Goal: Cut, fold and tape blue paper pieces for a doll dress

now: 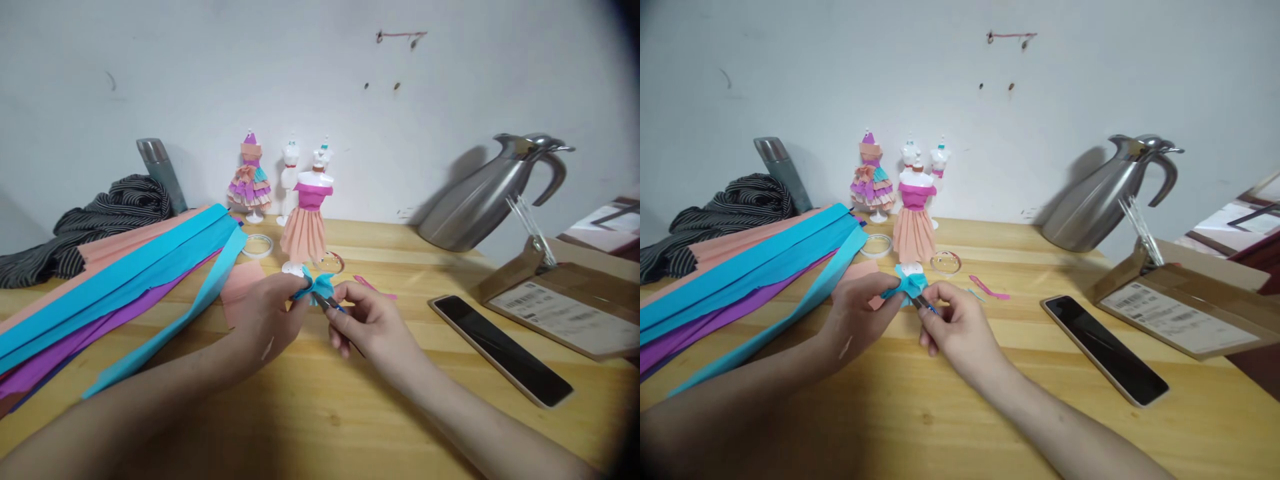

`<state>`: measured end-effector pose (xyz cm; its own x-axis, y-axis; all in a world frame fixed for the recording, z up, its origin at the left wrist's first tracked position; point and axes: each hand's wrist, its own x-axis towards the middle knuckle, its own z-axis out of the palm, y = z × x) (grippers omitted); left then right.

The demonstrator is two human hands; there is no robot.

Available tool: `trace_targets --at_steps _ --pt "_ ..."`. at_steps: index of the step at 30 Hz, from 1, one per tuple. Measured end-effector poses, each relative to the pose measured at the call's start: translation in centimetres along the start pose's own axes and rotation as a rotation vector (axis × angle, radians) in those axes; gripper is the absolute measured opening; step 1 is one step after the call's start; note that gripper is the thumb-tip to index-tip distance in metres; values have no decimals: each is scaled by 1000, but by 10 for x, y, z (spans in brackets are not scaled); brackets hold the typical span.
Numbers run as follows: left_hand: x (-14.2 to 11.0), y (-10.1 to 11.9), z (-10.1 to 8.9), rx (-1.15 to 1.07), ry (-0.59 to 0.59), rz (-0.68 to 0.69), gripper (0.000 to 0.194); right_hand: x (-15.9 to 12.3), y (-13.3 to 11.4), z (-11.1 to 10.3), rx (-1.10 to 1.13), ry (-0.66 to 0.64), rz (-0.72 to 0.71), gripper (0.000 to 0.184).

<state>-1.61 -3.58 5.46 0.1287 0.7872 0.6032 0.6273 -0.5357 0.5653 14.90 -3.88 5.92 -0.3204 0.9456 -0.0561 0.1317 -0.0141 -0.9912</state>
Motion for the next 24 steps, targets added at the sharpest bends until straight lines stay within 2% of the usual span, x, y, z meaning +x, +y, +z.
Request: trace_targets --at_steps 2,4,6,8,9,10,12,14,15,19,24 --pt "1 4 0 -74 -53 -181 20 -1 2 -1 -173 35 -126 11" --pt "1 7 1 -160 -101 -326 23 -2 2 -3 -392 83 -321 6" --pt "2 8 1 -224 -112 -384 26 -4 1 -4 -579 133 -529 10" --pt "3 8 0 -251 -101 -387 27 -5 -1 -5 -656 162 -640 12" --pt "4 8 -1 -271 -104 -390 26 -5 -1 -5 -639 158 -625 11" --pt "5 7 -2 -302 -111 -402 25 -4 -2 -6 -586 134 -552 9" --pt "9 6 -5 -442 -174 -473 22 -2 -3 -7 -406 53 -297 3" --pt "12 5 -8 -586 -226 -549 19 2 -4 -9 -199 -36 -61 10" --pt "14 5 -9 -631 -235 -576 18 3 -5 -10 -115 -65 11 15" --pt "16 4 -9 -697 -224 -627 15 8 -8 -13 76 -92 92 26" --pt "15 2 -8 -786 -223 -685 13 10 -5 -14 151 -102 107 29"
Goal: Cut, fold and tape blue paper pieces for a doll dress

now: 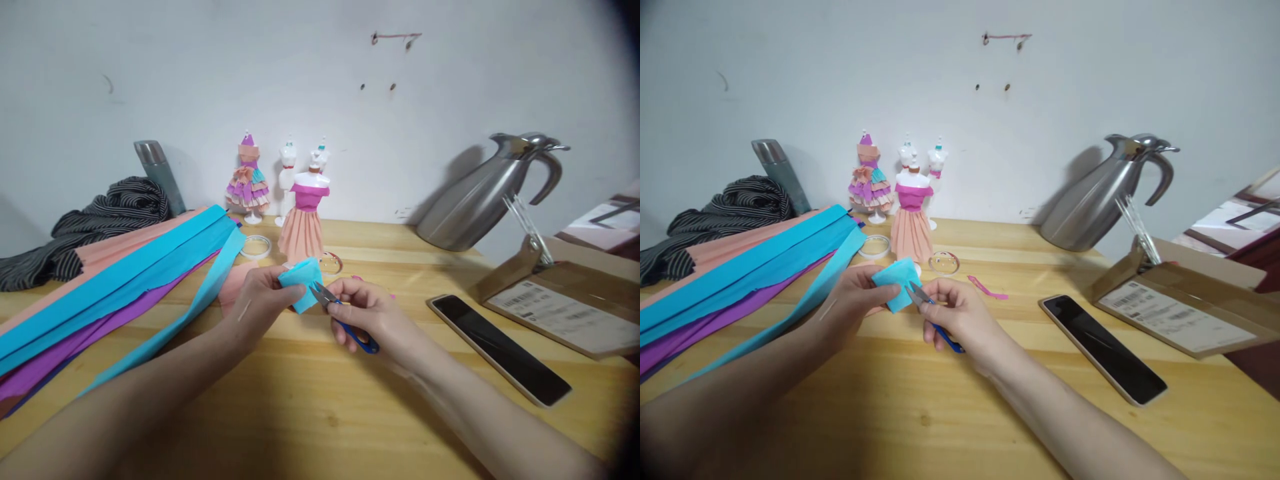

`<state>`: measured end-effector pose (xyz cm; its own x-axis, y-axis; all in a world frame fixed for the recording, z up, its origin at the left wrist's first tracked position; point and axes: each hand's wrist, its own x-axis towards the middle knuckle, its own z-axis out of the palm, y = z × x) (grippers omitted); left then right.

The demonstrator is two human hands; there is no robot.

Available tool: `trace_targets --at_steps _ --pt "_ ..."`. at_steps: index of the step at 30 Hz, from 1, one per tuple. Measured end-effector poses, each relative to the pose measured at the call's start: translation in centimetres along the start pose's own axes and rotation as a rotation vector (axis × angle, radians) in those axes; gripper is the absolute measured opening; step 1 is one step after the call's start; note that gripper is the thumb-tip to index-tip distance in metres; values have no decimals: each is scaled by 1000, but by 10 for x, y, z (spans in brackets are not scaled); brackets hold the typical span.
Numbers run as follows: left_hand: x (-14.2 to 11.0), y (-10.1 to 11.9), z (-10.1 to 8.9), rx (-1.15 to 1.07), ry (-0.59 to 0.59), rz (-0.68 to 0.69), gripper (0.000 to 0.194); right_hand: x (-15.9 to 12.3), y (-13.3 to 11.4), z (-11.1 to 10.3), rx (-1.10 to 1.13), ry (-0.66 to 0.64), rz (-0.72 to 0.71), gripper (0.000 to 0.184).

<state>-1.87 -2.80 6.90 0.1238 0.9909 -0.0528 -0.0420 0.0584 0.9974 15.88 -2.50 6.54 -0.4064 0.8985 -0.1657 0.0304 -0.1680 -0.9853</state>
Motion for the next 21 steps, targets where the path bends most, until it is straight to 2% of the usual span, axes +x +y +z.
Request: trace_targets --at_steps 8,10,12,14,16,19,21 --pt "1 -1 -2 22 -18 37 14 -2 5 2 -100 -24 -88 24" --pt "1 -1 -1 80 -16 80 14 -5 2 3 -177 23 -158 20" --pt "1 -1 0 216 21 182 15 -10 -2 2 -296 158 -329 14" --pt "1 -3 -1 461 85 399 15 -16 -6 0 -441 315 -538 19" --pt "0 -5 -5 765 121 740 15 -21 -10 -3 -563 390 -673 36" --pt "-3 -7 -11 1098 130 1260 18 -28 -16 -4 -651 333 -718 57" --pt "-6 -6 -15 1213 168 1482 17 -31 -19 -2 -613 267 -693 63"
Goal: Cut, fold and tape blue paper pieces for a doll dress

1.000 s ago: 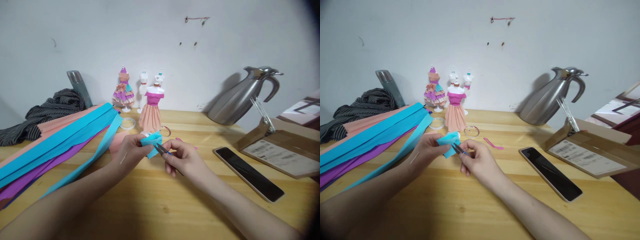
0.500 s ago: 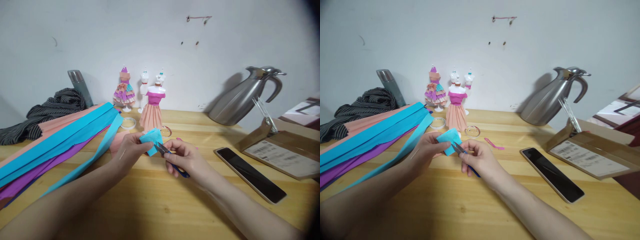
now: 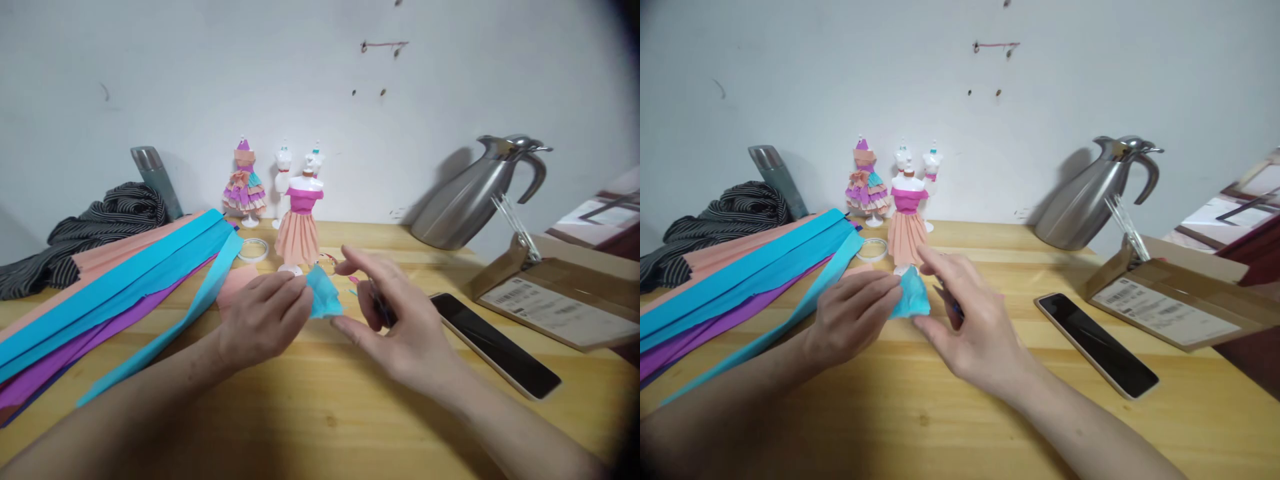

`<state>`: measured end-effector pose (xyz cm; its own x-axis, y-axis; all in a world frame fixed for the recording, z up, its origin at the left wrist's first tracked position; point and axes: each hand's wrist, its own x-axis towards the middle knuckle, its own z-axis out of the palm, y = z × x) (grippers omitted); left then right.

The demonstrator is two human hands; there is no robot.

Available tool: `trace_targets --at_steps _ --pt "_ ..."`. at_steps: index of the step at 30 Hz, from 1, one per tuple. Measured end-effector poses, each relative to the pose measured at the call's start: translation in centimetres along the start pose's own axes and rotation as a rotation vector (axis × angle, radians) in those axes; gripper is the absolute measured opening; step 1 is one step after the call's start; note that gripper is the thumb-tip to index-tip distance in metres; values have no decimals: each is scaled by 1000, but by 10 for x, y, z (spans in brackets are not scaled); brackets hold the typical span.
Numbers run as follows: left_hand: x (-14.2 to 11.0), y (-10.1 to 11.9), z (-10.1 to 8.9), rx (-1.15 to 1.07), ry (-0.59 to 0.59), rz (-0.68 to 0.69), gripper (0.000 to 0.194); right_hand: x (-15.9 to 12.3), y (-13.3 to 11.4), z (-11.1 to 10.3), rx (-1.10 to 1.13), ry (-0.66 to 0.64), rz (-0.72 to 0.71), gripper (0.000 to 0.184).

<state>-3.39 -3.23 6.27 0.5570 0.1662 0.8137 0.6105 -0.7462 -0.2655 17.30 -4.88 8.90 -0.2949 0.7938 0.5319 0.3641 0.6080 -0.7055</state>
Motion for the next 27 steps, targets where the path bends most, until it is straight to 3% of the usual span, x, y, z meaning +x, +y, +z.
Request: trace_targets --at_steps 5,12,21,27 --pt "0 1 -5 188 99 192 13 6 3 -1 412 -13 328 46" --pt "-7 1 -1 178 157 312 6 12 10 4 697 -279 636 65" --pt "-8 1 2 64 162 337 15 13 5 6 614 -198 663 62" --pt "-8 2 4 180 142 373 13 12 14 10 482 -193 560 57"
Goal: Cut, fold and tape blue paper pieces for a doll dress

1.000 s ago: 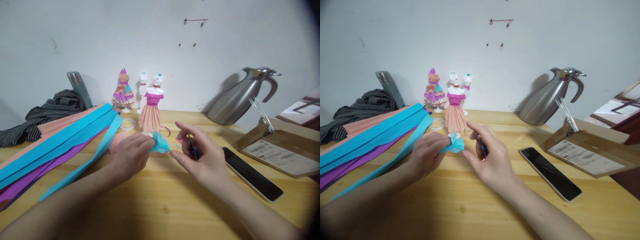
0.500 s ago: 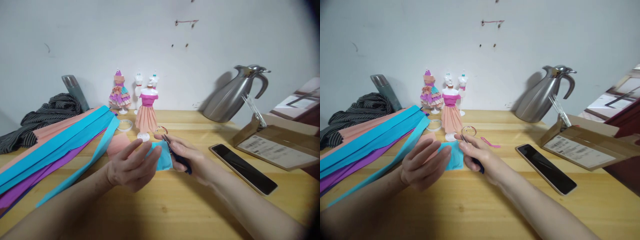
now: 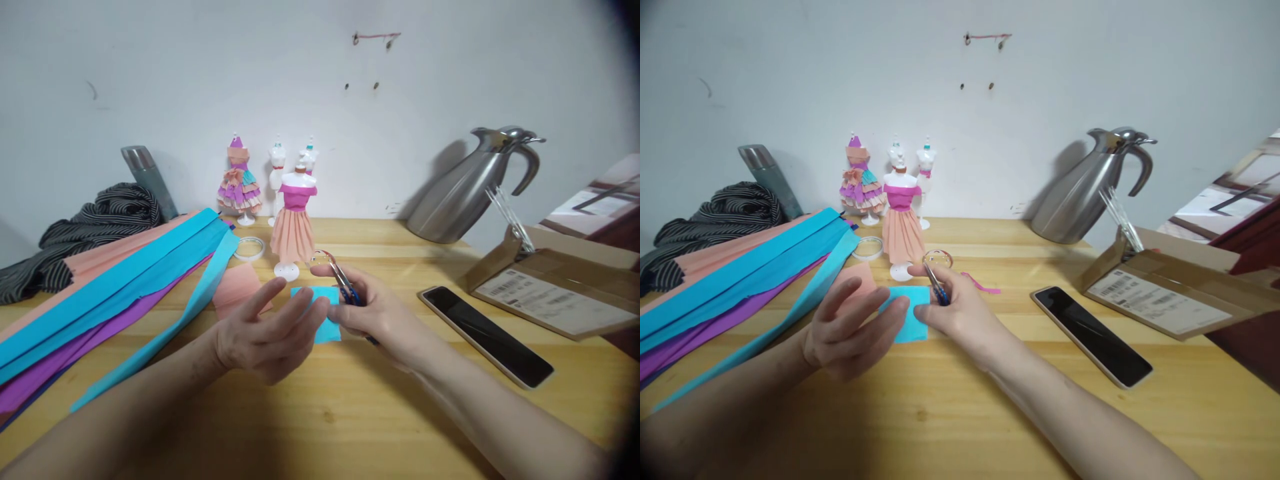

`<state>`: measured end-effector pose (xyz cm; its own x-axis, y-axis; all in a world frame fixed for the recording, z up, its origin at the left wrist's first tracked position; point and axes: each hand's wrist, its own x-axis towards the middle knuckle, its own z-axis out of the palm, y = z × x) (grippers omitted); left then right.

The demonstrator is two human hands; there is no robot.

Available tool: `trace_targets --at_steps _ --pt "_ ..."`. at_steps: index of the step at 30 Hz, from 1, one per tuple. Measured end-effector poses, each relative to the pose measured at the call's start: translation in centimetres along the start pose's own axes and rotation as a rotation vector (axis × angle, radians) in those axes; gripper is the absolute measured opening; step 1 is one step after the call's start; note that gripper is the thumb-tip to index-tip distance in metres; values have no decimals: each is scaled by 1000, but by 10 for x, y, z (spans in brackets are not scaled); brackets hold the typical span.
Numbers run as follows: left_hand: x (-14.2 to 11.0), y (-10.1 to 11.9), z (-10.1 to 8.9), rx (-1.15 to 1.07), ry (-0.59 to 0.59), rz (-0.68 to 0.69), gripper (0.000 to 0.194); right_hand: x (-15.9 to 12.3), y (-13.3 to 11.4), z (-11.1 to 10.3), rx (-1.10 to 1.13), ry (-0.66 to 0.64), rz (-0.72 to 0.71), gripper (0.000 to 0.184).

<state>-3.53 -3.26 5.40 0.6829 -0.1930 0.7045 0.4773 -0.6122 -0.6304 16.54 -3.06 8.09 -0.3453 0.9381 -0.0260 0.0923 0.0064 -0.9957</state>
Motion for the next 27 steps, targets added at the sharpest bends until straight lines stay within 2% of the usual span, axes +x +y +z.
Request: trace_targets --at_steps 2,4,6,7,9,11,12,13,17,22,27 --pt "-3 -1 2 -21 -13 -55 12 1 2 -1 -74 39 -55 53" --pt "-7 -1 5 -98 -18 -158 20 2 1 -2 -125 78 -95 50" --pt "-8 -1 9 -264 7 -381 31 1 -2 -2 -162 114 -137 49" --pt "-7 0 10 -394 17 -539 35 1 -3 -3 -180 129 -158 48" --pt "-1 3 11 -706 37 -1069 32 2 -5 -3 -225 149 -193 48" --pt "10 7 9 -1176 -73 -1539 29 2 -4 -3 -273 165 -221 49" --pt "16 9 8 -1375 -105 -1693 36 2 -3 -2 -296 172 -232 49" --pt "21 11 6 -1499 -135 -1787 38 2 -2 -2 -316 179 -245 50" --pt "31 15 2 -1707 -114 -1842 24 1 2 0 -369 175 -282 50" --pt "24 16 6 -1651 -110 -1965 17 0 2 3 -369 136 -267 46" --pt "27 14 5 -1583 -73 -1983 17 -13 -7 -6 -343 288 -380 35"
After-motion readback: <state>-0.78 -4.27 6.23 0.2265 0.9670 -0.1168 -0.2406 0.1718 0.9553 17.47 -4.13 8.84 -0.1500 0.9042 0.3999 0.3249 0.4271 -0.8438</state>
